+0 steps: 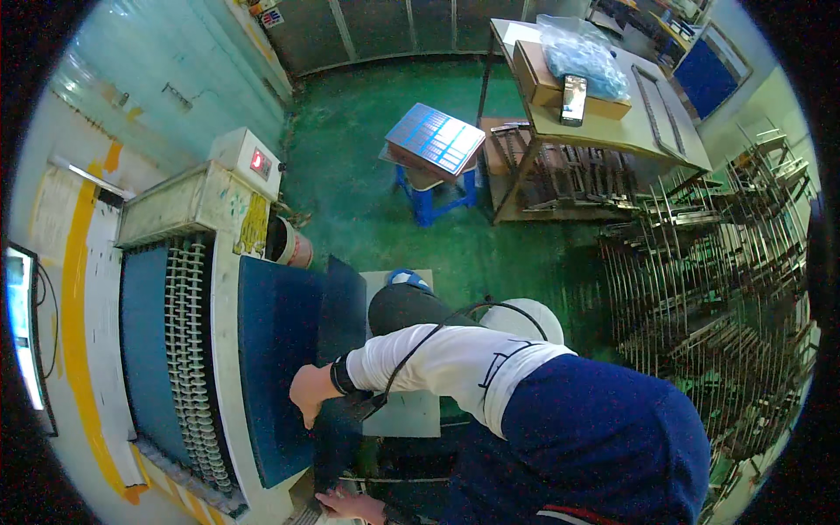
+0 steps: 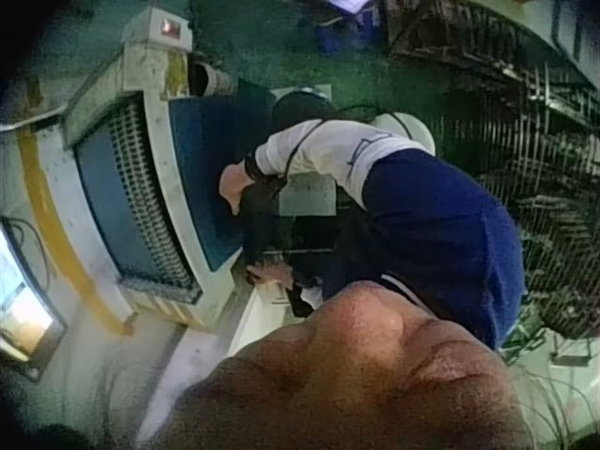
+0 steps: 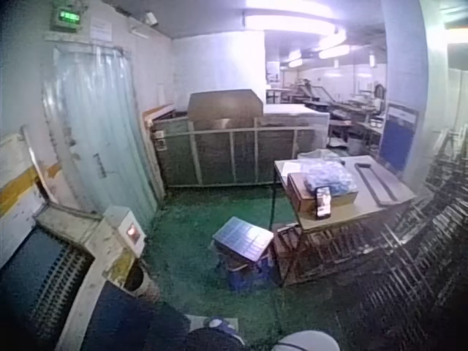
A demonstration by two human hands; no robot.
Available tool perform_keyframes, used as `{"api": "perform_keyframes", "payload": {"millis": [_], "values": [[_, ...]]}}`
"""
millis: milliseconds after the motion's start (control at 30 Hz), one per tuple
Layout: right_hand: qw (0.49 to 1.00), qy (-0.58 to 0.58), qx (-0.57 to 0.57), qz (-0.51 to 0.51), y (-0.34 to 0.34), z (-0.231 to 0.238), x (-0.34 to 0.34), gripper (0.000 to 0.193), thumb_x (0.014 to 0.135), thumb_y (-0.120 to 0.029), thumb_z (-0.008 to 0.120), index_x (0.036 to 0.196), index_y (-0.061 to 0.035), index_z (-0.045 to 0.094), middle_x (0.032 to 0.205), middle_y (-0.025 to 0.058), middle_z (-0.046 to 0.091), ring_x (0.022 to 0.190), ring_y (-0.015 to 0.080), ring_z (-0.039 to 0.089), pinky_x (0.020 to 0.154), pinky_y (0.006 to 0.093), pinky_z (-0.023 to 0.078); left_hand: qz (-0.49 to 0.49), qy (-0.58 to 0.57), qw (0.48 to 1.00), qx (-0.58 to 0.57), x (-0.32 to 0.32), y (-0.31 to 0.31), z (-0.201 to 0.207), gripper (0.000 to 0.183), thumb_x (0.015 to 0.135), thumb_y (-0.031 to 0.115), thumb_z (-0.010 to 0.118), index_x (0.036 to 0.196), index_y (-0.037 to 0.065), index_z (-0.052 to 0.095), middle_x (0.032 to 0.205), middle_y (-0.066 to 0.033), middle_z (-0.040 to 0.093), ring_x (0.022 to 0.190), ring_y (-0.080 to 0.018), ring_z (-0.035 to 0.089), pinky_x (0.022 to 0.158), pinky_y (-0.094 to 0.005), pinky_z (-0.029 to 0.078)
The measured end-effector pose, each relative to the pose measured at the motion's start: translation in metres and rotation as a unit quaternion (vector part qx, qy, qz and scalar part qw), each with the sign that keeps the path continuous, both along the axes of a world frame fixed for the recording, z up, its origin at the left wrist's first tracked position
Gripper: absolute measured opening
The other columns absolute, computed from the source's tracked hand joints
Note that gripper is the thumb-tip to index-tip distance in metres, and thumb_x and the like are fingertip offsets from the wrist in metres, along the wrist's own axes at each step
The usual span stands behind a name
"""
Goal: Feeding large blue metal sheets into a processing machine one by one.
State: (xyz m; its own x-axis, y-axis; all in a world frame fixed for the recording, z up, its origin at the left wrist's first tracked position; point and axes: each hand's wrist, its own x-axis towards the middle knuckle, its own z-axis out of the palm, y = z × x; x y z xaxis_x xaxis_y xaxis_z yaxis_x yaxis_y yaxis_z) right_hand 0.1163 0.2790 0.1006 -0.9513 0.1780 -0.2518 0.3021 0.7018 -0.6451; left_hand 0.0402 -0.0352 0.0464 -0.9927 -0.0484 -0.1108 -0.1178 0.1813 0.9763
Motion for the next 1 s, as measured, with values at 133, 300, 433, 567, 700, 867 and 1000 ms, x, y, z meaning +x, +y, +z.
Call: {"api": "perform_keyframes", "payload": {"millis": [133, 300, 433, 567, 700, 867, 1000], "values": [[1.000, 0.003, 0.002, 0.013, -0.001, 0.006, 0.006, 0.054, 0.068, -0.060, 0.065, 0.083, -0.0079, 0.073, 0.082, 0.0093, 0.069, 0.080, 0.0312, 0.065, 0.066, 0.0421, 0.049, 0.051, -0.061, 0.994, 0.078, -0.003, 0.007, 0.005, 0.050, 0.086, 0.051, 0.056, 0.112, 0.009, 0.053, 0.116, -0.0139, 0.057, 0.105, -0.0319, 0.050, 0.090, -0.0486, 0.041], [1.000, -0.004, 0.002, 0.006, -0.002, 0.014, 0.010, 0.053, 0.068, -0.061, 0.066, 0.082, -0.0101, 0.073, 0.080, 0.0066, 0.069, 0.079, 0.0292, 0.066, 0.065, 0.0405, 0.049, -0.128, -0.021, 0.992, -0.008, -0.027, -0.017, 0.002, 0.046, 0.089, 0.035, 0.048, 0.130, 0.013, 0.045, 0.108, -0.0089, 0.049, 0.104, -0.0270, 0.048, 0.085, -0.0483, 0.047], [1.000, -0.001, -0.004, 0.015, -0.001, 0.011, 0.009, 0.048, 0.069, -0.059, 0.066, 0.079, -0.0126, 0.074, 0.076, 0.0036, 0.069, 0.076, 0.0269, 0.066, 0.063, 0.0396, 0.048, -0.013, -0.234, 0.972, 0.008, -0.045, -0.012, 0.014, 0.045, 0.084, 0.039, 0.052, 0.119, 0.011, 0.048, 0.118, -0.0104, 0.048, 0.111, -0.0325, 0.044, 0.093, -0.0518, 0.041], [0.999, 0.020, -0.028, 0.035, 0.002, -0.003, 0.005, 0.045, 0.070, -0.057, 0.066, 0.078, -0.0129, 0.074, 0.075, 0.0028, 0.070, 0.073, 0.0263, 0.066, 0.061, 0.0391, 0.048, -0.090, -0.142, 0.985, 0.029, -0.036, -0.015, -0.004, 0.049, 0.085, 0.049, 0.050, 0.112, 0.008, 0.051, 0.110, -0.0110, 0.054, 0.101, -0.0287, 0.049, 0.085, -0.0472, 0.043], [0.998, 0.039, -0.033, 0.048, 0.000, -0.009, 0.000, 0.045, 0.071, -0.056, 0.066, 0.077, -0.0124, 0.074, 0.073, 0.0041, 0.069, 0.073, 0.0269, 0.065, 0.060, 0.0392, 0.047, -0.114, -0.021, 0.993, -0.007, -0.026, -0.013, 0.002, 0.048, 0.087, 0.050, 0.048, 0.108, 0.007, 0.054, 0.100, -0.0111, 0.057, 0.089, -0.0252, 0.052, 0.077, -0.0415, 0.044], [0.999, 0.044, 0.009, 0.018, -0.005, 0.001, 0.004, 0.047, 0.071, -0.057, 0.065, 0.073, -0.0106, 0.073, 0.070, 0.0060, 0.068, 0.072, 0.0278, 0.065, 0.060, 0.0396, 0.047, -0.115, -0.013, 0.993, -0.018, -0.021, -0.015, 0.010, 0.044, 0.088, 0.047, 0.048, 0.106, 0.007, 0.056, 0.100, -0.0115, 0.058, 0.088, -0.0247, 0.053, 0.076, -0.0402, 0.045], [0.998, 0.057, 0.036, 0.011, 0.000, 0.014, 0.011, 0.051, 0.072, -0.059, 0.064, 0.072, -0.0089, 0.072, 0.072, 0.0062, 0.068, 0.073, 0.0282, 0.065, 0.061, 0.0396, 0.047, -0.125, -0.006, 0.992, -0.022, -0.014, -0.012, 0.014, 0.041, 0.088, 0.043, 0.048, 0.104, 0.007, 0.058, 0.100, -0.0118, 0.059, 0.087, -0.0243, 0.054, 0.075, -0.0392, 0.046]]}}
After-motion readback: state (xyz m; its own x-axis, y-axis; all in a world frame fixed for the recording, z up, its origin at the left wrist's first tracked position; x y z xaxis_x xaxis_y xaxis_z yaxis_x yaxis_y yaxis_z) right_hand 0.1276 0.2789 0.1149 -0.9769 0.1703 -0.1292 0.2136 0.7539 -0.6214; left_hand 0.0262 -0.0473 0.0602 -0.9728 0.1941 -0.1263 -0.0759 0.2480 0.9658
